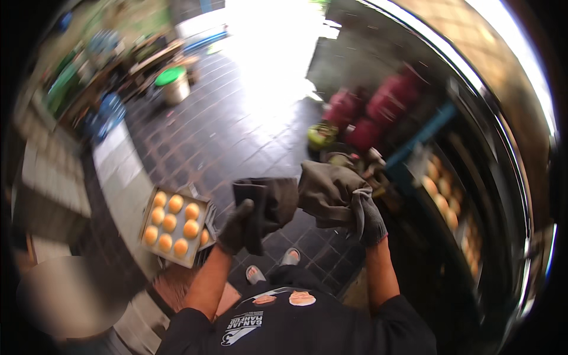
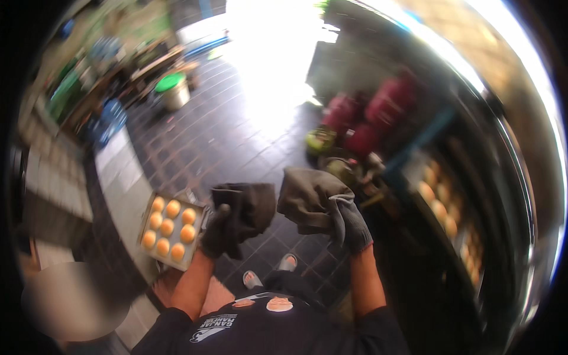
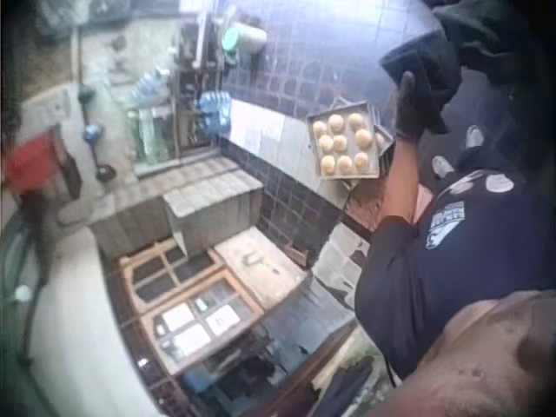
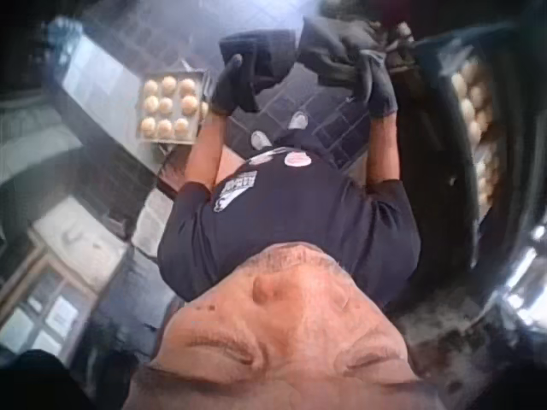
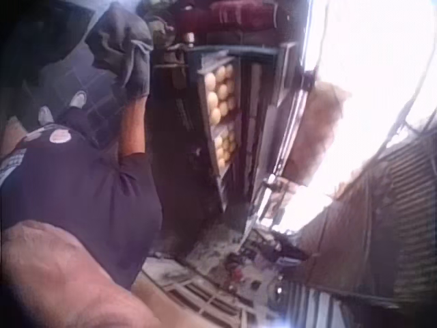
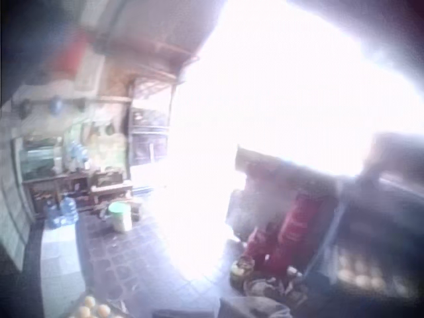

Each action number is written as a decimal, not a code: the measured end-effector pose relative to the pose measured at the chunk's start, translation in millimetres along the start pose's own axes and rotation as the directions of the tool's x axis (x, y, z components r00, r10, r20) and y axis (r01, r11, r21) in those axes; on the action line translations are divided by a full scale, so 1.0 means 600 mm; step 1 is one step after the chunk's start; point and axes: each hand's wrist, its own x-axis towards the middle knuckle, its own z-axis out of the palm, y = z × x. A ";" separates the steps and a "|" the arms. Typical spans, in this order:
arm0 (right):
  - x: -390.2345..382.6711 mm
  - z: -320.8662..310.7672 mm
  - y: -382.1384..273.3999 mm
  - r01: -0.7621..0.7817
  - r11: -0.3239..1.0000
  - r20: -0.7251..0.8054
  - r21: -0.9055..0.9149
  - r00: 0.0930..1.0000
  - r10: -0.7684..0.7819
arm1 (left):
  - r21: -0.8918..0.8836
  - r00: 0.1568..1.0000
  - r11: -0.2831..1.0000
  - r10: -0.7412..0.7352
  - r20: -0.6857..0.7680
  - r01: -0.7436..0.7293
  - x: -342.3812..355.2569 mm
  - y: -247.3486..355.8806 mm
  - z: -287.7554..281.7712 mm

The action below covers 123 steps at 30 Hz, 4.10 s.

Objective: The person, wearing gloves and using a cloth, removes trays of baked buns from a large oven and places them onto a rack, then loads new trays of dough into the oven and closes the door.

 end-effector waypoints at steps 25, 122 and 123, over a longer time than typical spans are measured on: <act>-0.514 -0.918 0.306 0.539 0.642 -0.835 0.545 0.417 0.359 | 0.845 0.679 0.491 -0.695 0.235 0.210 0.651 -0.648 0.463; 0.347 0.844 0.992 0.043 0.892 0.862 -0.449 0.284 0.420 | 0.315 0.021 0.809 0.374 -0.927 -0.496 -0.387 -0.180 -1.033; 0.351 0.846 0.992 0.068 0.913 0.882 -0.401 0.296 0.365 | 0.307 0.025 0.804 0.370 -0.929 -0.509 -0.379 -0.175 -1.031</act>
